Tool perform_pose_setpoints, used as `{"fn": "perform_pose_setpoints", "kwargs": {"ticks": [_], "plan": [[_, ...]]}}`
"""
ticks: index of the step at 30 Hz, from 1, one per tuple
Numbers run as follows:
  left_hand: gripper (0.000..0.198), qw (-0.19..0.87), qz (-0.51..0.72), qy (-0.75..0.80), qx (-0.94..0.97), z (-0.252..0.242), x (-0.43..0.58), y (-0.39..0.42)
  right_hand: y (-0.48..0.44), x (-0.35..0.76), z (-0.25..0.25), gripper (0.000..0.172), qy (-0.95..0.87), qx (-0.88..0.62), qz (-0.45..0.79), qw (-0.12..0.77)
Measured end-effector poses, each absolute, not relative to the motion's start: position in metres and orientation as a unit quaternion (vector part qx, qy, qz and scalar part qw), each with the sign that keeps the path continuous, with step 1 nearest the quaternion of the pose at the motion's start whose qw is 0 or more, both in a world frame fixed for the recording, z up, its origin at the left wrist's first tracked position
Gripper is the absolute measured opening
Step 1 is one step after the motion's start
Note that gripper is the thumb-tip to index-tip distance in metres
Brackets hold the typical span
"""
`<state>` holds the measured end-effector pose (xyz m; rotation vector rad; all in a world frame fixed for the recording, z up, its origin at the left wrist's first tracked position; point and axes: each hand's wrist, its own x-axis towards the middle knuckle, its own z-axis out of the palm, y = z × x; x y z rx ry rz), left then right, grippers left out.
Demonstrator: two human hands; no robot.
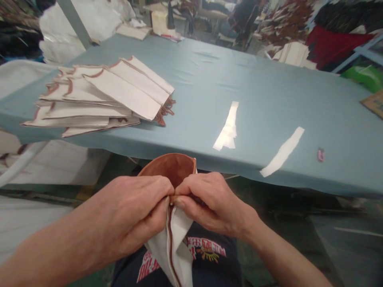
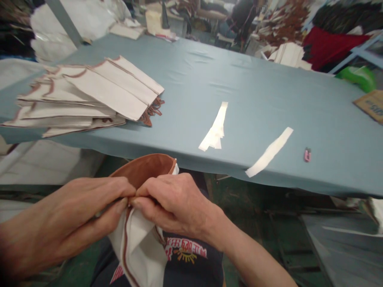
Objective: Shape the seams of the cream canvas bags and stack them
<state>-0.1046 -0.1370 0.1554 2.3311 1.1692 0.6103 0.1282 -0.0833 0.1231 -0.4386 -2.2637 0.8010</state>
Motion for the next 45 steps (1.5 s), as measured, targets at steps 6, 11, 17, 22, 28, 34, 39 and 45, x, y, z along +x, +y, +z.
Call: {"fn": "perform_pose_setpoints", "kwargs": {"ticks": [6,11,17,22,28,34,39,45], "plan": [[0.027,0.406,0.272,0.439,0.754,0.155,-0.092,-0.138,-0.086,0.132,0.128,0.035,-0.871,-0.173,0.319,0.331],[0.036,0.507,0.326,0.450,0.659,0.151,-0.084,-0.149,-0.087,0.134,0.133,0.034,-0.844,-0.151,0.369,0.359],[0.043,0.607,0.293,0.438,0.595,0.146,-0.083,-0.149,-0.091,0.138,0.131,0.033,-0.851,-0.164,0.355,0.351],[0.040,0.537,0.265,0.433,0.674,0.148,-0.092,-0.143,-0.096,0.138,0.128,0.030,-0.852,-0.157,0.352,0.354],[0.029,0.445,0.221,0.419,0.761,0.146,-0.098,-0.137,-0.101,0.137,0.116,0.025,-0.856,-0.190,0.332,0.348],[0.043,0.556,0.297,0.430,0.647,0.141,-0.092,-0.145,-0.103,0.128,0.110,0.023,-0.716,-0.183,0.559,0.375],[0.065,0.714,0.404,0.407,0.401,0.121,-0.068,-0.156,-0.107,0.119,0.097,0.042,-0.547,-0.179,0.723,0.382],[0.071,0.744,0.441,0.424,0.268,0.103,-0.054,-0.165,-0.103,0.117,0.090,0.047,-0.533,-0.181,0.739,0.369]]}}
